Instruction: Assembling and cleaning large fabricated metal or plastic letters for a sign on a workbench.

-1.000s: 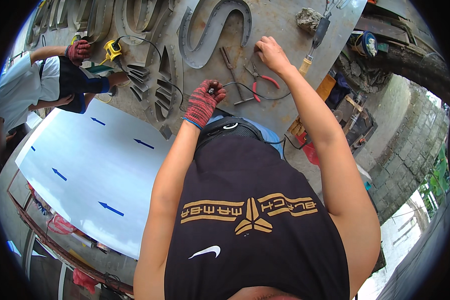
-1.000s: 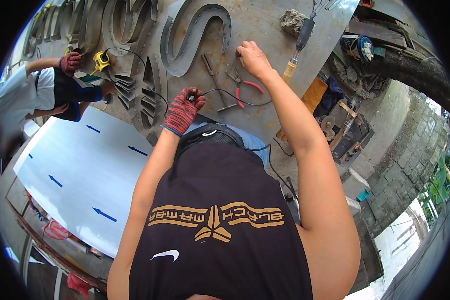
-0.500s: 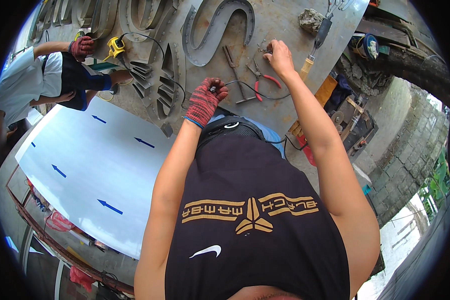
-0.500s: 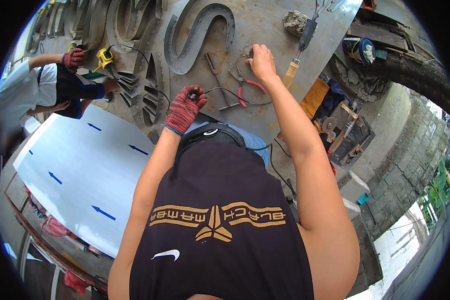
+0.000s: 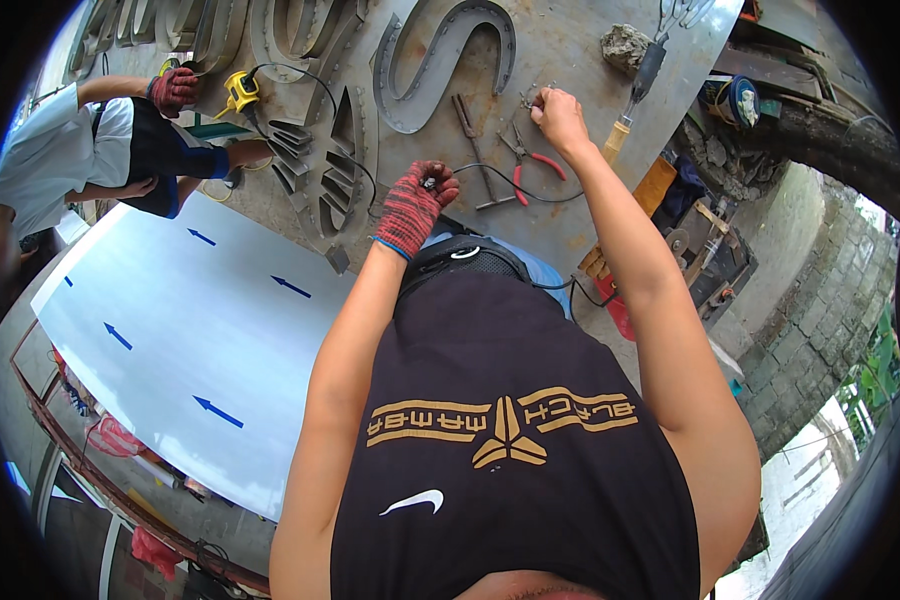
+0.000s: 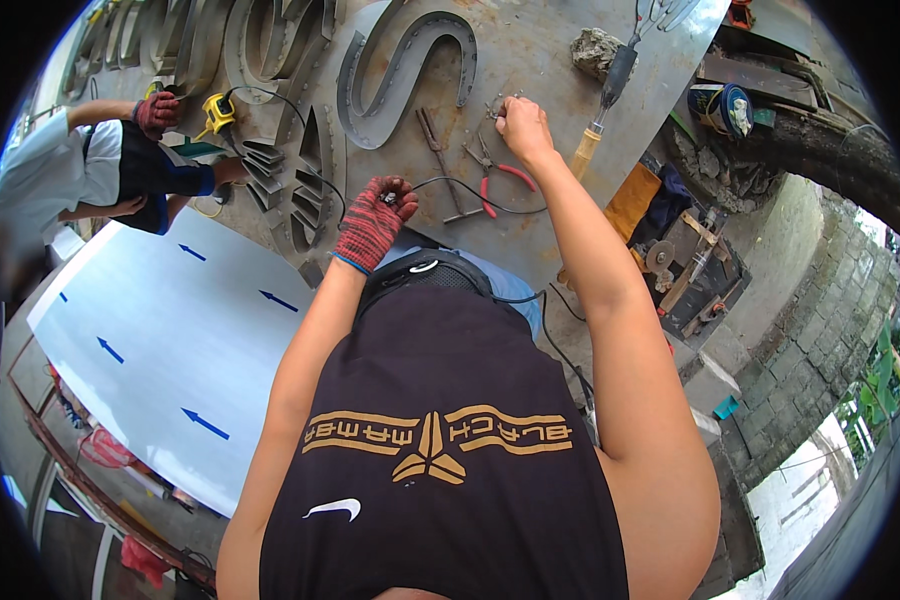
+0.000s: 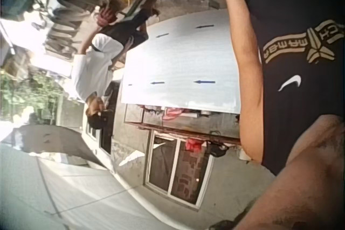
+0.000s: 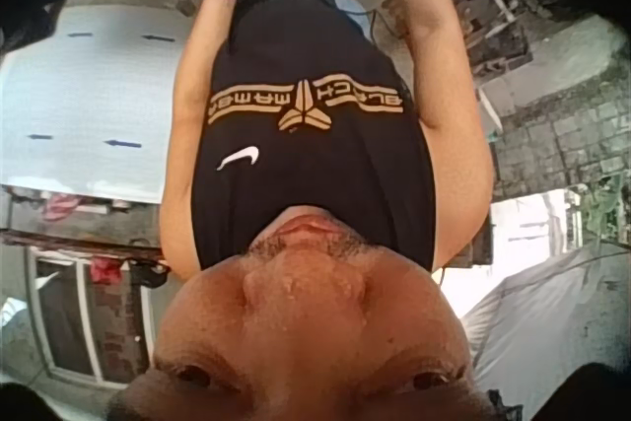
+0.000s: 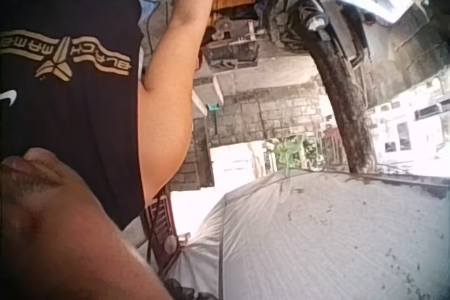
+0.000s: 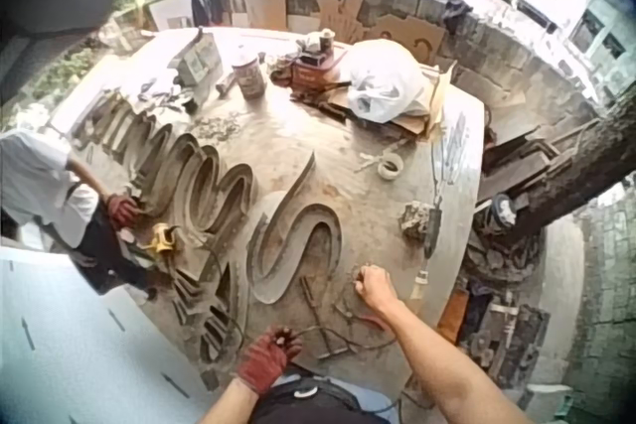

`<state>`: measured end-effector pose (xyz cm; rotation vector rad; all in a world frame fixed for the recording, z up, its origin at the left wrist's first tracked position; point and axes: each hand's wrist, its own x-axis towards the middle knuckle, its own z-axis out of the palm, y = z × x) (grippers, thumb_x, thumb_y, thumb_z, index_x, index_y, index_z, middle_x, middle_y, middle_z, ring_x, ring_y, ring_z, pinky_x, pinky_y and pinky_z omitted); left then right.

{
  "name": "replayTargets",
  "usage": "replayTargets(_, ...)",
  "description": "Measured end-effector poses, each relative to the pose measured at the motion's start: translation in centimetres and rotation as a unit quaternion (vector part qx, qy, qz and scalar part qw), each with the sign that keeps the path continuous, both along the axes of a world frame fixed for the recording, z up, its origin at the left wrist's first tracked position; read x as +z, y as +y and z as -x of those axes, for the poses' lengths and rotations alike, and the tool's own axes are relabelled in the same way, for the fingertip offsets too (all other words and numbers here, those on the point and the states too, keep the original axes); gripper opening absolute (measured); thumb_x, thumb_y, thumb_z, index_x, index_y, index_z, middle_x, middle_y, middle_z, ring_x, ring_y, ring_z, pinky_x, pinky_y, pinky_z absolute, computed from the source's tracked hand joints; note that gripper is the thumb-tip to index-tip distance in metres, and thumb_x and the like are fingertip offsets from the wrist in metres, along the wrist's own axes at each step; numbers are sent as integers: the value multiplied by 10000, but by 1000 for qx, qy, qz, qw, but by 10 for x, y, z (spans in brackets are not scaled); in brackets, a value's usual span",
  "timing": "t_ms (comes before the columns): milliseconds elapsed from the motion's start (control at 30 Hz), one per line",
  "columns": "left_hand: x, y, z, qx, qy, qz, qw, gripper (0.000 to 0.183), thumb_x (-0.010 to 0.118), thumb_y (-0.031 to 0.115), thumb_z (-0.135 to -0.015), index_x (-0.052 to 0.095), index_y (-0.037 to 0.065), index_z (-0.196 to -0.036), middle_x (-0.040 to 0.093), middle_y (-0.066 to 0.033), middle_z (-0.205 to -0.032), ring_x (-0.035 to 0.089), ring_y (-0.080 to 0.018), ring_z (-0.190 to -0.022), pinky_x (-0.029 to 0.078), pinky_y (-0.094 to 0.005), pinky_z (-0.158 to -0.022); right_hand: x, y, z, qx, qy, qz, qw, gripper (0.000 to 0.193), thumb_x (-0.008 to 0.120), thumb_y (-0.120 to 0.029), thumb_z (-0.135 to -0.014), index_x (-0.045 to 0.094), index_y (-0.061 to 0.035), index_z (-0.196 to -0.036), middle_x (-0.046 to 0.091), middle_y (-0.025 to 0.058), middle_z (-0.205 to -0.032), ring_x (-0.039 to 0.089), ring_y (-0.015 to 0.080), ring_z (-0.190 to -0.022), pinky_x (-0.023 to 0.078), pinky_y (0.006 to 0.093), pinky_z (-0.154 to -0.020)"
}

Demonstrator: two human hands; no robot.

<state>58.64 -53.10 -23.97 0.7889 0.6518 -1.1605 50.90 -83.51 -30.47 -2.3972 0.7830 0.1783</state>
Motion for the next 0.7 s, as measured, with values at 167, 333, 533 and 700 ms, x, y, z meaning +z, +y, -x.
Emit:
replayTargets(167, -13, -14, 5, -9, -24, -4, 1000, 334, 578, 310, -1020, 593, -5, -1126, 640, -148, -1076, 658, -295, -991, 583, -402, -900, 39, 19, -1, -30, -40, -39, 998, 157, 691, -120, -826, 696, -19, -946, 702, 195, -1002, 678, 369, -964, 537, 443, -877)
replayTargets(333, -31, -52, 11, -39, -22, 37, 998, 375, 522, 346, -1054, 588, -5, -1169, 633, -155, -1155, 651, -296, -1057, 559, -413, -962, 101, 88, 11, 92, -171, -106, 975, 117, 683, -117, -822, 685, -38, -908, 662, 150, -898, 652, 343, -908, 528, 441, -834)
replayTargets(533, -20, -69, 12, -53, -63, 7, 997, 278, 548, 265, -1035, 592, 8, -1131, 629, -127, -1095, 645, -258, -958, 573, -356, -869, 89, 72, 25, -12, -181, -131, 975, 169, 716, -127, -832, 705, -27, -967, 674, 158, -951, 652, 335, -933, 524, 420, -862)
replayTargets(700, -23, -54, 3, -61, -22, 3, 998, 255, 570, 259, -1028, 588, 9, -1073, 616, -111, -1017, 625, -239, -893, 584, -345, -786, 36, 8, 43, -30, -66, -1, 997, 241, 775, -116, -805, 694, -55, -1023, 680, 146, -993, 646, 333, -993, 517, 422, -905)
